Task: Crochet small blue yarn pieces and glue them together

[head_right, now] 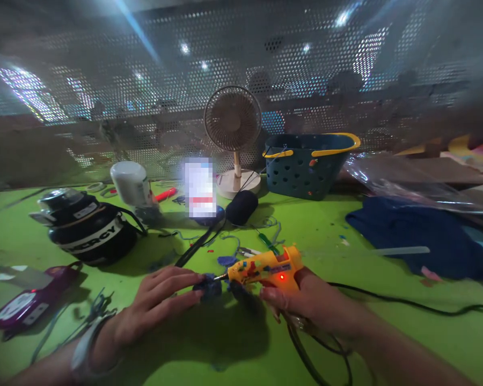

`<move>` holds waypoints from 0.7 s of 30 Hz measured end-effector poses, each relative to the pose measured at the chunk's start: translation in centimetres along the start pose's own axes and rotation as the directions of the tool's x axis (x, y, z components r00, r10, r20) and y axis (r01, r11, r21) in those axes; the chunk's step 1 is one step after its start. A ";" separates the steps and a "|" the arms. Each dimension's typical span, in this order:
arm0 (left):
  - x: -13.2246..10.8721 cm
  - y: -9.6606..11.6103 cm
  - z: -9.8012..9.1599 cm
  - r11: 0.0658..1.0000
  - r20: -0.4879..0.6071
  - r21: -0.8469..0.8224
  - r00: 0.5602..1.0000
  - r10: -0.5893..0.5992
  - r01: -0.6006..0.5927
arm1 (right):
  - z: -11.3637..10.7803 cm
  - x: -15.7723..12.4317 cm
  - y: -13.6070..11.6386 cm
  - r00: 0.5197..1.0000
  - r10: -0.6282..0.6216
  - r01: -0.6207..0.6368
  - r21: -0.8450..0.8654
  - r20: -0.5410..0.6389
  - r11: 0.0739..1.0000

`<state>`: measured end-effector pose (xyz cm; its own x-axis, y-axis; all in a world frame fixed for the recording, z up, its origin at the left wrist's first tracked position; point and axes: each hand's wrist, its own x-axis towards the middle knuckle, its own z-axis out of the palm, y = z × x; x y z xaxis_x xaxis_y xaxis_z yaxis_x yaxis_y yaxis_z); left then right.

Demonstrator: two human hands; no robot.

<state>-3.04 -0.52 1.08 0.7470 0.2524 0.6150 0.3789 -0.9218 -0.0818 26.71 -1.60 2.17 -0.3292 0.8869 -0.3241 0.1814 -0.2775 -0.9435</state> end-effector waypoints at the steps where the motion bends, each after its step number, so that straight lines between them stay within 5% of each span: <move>1: 0.1 0.0 -0.1 1.000 0.002 0.004 1.000 0.006 -0.006 | -0.1 0.1 0.0 1.000 0.019 -0.019 -0.028 0.010 0.999; 8: 0.4 0.0 -0.2 1.000 -0.016 -0.013 1.000 0.026 -0.026 | -0.2 0.2 0.4 0.996 0.083 -0.084 -0.053 -0.018 0.995; 13: 0.5 0.0 -0.1 0.999 -0.027 -0.019 0.999 0.028 -0.029 | -0.2 0.2 0.2 0.986 0.137 -0.130 -0.074 0.099 0.989; 21: 1.0 0.1 -0.3 0.999 -0.016 0.010 0.999 0.051 -0.051 | -0.3 0.1 0.3 0.993 0.092 -0.084 -0.096 0.079 0.992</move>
<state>-2.43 -0.48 1.96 0.7563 0.2002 0.6229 0.3456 -0.9306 -0.1204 27.00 -1.48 1.87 -0.3837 0.8256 -0.4137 0.2969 -0.3139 -0.9019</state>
